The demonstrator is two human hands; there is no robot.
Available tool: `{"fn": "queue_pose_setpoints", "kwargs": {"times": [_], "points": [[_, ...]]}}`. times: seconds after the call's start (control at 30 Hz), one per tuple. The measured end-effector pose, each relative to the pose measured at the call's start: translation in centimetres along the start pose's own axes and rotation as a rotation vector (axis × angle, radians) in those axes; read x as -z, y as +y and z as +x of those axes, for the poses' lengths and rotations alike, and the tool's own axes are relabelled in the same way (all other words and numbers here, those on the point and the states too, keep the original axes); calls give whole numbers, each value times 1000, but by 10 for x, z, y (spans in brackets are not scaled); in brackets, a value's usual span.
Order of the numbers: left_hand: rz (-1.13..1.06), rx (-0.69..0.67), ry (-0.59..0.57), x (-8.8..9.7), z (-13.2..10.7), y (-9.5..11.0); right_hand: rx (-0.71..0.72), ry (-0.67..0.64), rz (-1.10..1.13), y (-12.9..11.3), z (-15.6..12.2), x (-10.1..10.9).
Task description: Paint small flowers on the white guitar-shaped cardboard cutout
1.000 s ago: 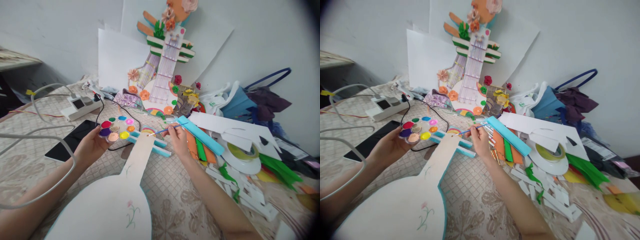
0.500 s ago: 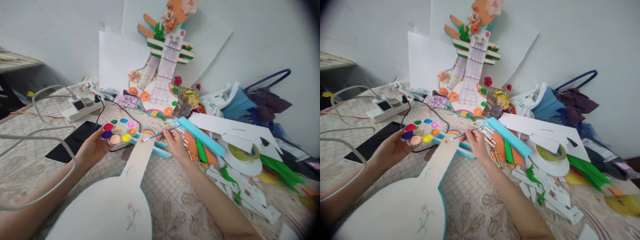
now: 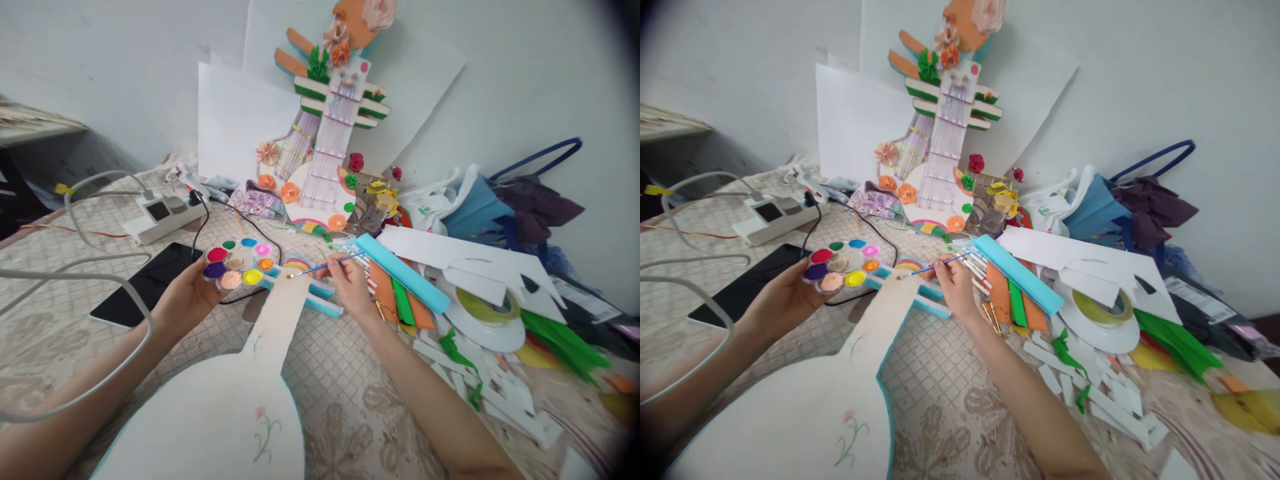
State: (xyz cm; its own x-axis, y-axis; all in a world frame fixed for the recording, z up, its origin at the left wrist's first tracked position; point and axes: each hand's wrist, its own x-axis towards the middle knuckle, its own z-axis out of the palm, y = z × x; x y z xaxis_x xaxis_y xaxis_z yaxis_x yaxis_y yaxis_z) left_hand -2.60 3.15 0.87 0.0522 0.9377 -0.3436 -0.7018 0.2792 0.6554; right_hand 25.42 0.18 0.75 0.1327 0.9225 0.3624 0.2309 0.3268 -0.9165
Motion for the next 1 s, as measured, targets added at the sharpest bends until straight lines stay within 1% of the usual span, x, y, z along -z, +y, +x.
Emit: {"fn": "queue_pose_setpoints", "kwargs": {"times": [0.1,0.17,0.27,0.37,0.43,0.6,0.73,0.9,1.0], "points": [[10,3,-2,-1,0,0,6,98,-36,2,3,6],[21,6,-7,-2,0,0,15,130,-22,2,4,7],[22,6,-15,-1,1,0,7,76,43,3,2,2],[20,3,-24,-1,1,-1,0,21,28,4,0,-3],[18,-3,-15,-1,0,-1,10,44,-20,4,1,0],[30,1,2,-4,-2,-1,58,162,-123,1,5,12],[25,0,-7,-3,-1,-1,96,171,-179,-3,4,14],[2,11,0,-3,-3,1,122,213,-205,-6,3,14],[4,12,-4,-5,-4,3,118,190,-203,-5,3,14]]}}
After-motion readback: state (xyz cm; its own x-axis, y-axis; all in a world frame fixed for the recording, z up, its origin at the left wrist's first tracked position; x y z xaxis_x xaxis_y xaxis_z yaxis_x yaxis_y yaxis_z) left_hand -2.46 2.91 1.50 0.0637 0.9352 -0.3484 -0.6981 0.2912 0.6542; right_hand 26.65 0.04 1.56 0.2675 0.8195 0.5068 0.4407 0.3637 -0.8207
